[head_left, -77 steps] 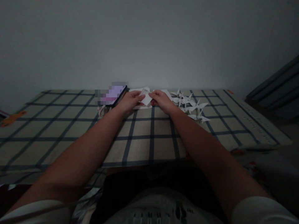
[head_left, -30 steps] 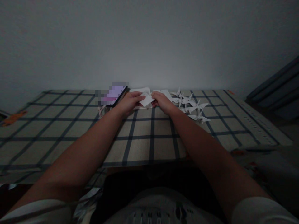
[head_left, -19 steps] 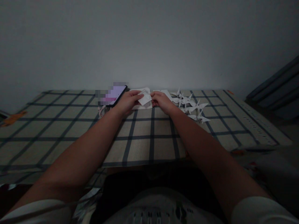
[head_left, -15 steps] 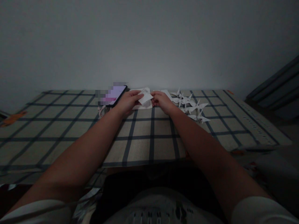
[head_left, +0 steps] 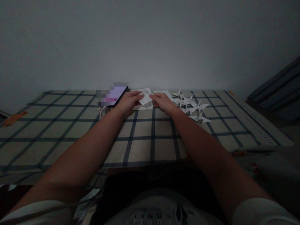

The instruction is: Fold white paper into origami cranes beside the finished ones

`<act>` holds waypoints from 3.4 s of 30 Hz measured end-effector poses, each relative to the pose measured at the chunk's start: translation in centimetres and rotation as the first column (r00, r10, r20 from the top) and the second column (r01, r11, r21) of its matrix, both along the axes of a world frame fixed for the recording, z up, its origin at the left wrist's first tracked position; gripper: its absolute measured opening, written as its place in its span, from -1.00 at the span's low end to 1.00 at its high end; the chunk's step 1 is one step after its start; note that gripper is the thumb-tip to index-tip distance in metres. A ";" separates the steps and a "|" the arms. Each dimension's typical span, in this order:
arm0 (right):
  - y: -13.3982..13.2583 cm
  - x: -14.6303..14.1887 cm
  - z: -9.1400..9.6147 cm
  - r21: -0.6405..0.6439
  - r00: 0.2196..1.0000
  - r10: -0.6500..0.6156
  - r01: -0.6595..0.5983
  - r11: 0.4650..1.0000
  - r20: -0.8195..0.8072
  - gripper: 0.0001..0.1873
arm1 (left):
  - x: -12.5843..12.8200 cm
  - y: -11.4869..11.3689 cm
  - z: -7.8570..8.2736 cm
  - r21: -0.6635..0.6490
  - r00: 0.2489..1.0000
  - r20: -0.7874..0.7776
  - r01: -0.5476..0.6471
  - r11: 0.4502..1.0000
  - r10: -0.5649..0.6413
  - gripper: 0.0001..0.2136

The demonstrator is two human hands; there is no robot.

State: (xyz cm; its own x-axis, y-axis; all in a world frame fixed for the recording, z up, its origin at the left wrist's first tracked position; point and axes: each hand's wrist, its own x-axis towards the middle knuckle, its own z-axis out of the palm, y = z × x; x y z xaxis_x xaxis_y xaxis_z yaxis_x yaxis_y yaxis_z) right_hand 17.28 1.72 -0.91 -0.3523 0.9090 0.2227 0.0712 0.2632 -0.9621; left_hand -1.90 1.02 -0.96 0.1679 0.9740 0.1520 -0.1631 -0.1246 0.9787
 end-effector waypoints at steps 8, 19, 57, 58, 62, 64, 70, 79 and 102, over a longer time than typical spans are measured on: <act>0.1 -0.1 0.1 -0.019 0.998 -0.010 0.009 1.000 -0.063 -0.55 | 0.2 -0.4 0.4 -0.022 1.000 0.014 -0.001 1.000 0.001 -0.63; 0.4 0.0 -0.6 -0.020 0.998 0.053 -0.053 0.998 -0.014 -0.63 | 0.5 -0.4 0.0 -0.024 0.999 0.012 -0.050 0.998 0.050 -0.64; 0.6 0.0 -0.3 0.009 0.993 -0.092 0.093 0.996 -0.075 -0.77 | 0.9 -0.5 0.7 -0.095 1.000 0.021 0.021 0.995 -0.019 -0.61; 0.6 0.0 -0.2 0.006 0.993 -0.096 0.097 0.995 -0.070 -0.77 | 1.0 -0.5 0.7 -0.090 1.000 0.021 0.020 0.996 -0.018 -0.60; 0.5 0.0 -0.2 0.010 0.993 -0.097 0.097 0.995 -0.071 -0.75 | 0.9 -0.7 0.9 -0.092 0.999 0.028 0.047 0.995 -0.045 -0.53; 0.6 0.0 -0.2 0.015 0.992 -0.095 0.096 0.995 -0.083 -0.74 | 0.9 -0.7 1.1 -0.103 0.998 0.031 0.059 0.993 -0.057 -0.49; 0.8 0.3 -0.3 0.030 0.986 -0.121 0.125 0.992 -0.115 -0.73 | 0.6 -0.5 1.1 -0.103 0.997 0.043 0.065 0.993 -0.061 -0.56; 1.3 0.1 -0.7 0.048 0.990 -0.116 0.120 0.992 -0.081 -0.72 | 0.7 -0.6 0.9 -0.089 0.998 0.052 0.033 0.996 -0.028 -0.54; 1.4 0.5 -0.8 0.064 0.984 -0.154 0.160 0.985 -0.085 -0.65 | 0.4 -1.2 1.3 -0.025 0.995 -0.003 0.098 0.995 -0.098 -0.45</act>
State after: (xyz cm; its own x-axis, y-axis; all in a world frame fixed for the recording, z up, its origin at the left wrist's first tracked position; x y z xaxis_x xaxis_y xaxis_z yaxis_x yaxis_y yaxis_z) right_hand 17.77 3.09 -1.72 -0.1853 0.9327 0.3093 0.0408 0.3218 -0.9459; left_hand -1.54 -0.15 0.34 0.2635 0.9563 0.1269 -0.1694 -0.0836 0.9820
